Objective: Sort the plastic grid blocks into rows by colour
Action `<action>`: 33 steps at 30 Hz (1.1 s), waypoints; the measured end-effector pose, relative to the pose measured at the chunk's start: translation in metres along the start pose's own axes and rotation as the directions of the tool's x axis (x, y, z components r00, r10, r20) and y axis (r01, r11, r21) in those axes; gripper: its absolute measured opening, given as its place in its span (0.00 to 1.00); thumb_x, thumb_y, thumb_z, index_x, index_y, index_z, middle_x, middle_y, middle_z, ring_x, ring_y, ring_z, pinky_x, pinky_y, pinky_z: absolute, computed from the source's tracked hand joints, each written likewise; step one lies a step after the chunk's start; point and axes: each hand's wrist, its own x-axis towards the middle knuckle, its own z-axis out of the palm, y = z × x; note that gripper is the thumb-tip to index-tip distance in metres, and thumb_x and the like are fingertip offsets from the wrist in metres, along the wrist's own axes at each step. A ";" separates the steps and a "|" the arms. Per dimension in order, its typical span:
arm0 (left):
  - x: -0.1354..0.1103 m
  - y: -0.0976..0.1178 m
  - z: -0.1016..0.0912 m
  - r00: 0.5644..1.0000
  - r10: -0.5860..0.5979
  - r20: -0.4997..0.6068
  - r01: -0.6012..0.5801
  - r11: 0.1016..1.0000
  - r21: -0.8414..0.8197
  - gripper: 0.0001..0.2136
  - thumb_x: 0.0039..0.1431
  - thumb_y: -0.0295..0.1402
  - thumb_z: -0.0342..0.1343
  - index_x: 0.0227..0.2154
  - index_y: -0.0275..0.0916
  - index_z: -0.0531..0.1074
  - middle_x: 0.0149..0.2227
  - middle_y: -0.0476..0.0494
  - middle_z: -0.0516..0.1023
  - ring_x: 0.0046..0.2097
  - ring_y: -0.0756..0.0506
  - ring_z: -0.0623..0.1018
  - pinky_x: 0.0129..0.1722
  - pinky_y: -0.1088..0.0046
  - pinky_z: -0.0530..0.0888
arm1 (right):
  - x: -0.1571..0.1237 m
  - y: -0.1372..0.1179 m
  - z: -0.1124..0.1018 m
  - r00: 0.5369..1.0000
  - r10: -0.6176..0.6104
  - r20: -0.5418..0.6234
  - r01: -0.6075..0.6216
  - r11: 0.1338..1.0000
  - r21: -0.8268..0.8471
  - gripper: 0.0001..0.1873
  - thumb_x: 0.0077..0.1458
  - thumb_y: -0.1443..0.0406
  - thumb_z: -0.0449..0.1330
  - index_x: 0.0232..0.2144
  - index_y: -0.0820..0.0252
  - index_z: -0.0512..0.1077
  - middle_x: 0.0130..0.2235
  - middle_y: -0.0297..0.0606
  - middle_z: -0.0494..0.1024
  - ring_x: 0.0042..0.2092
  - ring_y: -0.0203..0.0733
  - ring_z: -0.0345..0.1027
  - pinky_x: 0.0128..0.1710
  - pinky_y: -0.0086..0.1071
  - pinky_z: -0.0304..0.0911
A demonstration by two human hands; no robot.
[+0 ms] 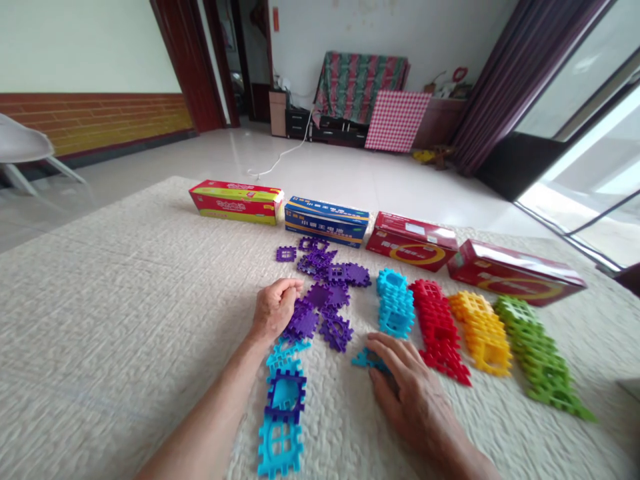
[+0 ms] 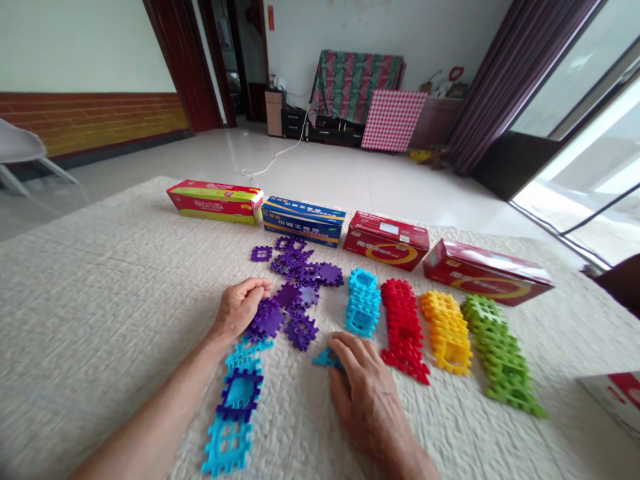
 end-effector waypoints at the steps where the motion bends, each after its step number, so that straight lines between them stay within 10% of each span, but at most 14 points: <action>1: 0.000 0.000 0.000 1.000 0.001 0.001 -0.001 1.000 -0.001 0.11 0.56 0.30 0.48 0.34 0.39 0.77 0.32 0.48 0.82 0.33 0.48 0.81 0.35 0.75 0.75 | 0.000 0.000 0.000 1.000 -0.004 -0.012 0.004 1.000 0.006 0.18 0.59 0.68 0.53 0.51 0.55 0.66 0.53 0.44 0.72 0.53 0.49 0.67 0.48 0.46 0.70; 15: 0.000 0.003 -0.002 1.000 -0.004 0.004 0.003 0.997 0.071 0.12 0.55 0.32 0.48 0.35 0.39 0.77 0.32 0.48 0.82 0.34 0.47 0.81 0.36 0.74 0.75 | 0.019 0.027 -0.004 0.895 -0.044 -0.443 -0.013 0.992 -0.125 0.18 0.58 0.67 0.58 0.51 0.58 0.66 0.51 0.46 0.73 0.50 0.47 0.69 0.46 0.42 0.68; 33: 0.000 0.000 -0.002 1.000 -0.017 0.011 0.017 0.997 0.071 0.12 0.56 0.33 0.48 0.35 0.39 0.77 0.32 0.47 0.82 0.35 0.47 0.81 0.37 0.74 0.75 | 0.013 0.038 0.002 0.927 -0.044 -0.372 -0.068 0.957 -0.283 0.15 0.59 0.66 0.57 0.49 0.58 0.67 0.48 0.42 0.76 0.48 0.50 0.66 0.46 0.43 0.60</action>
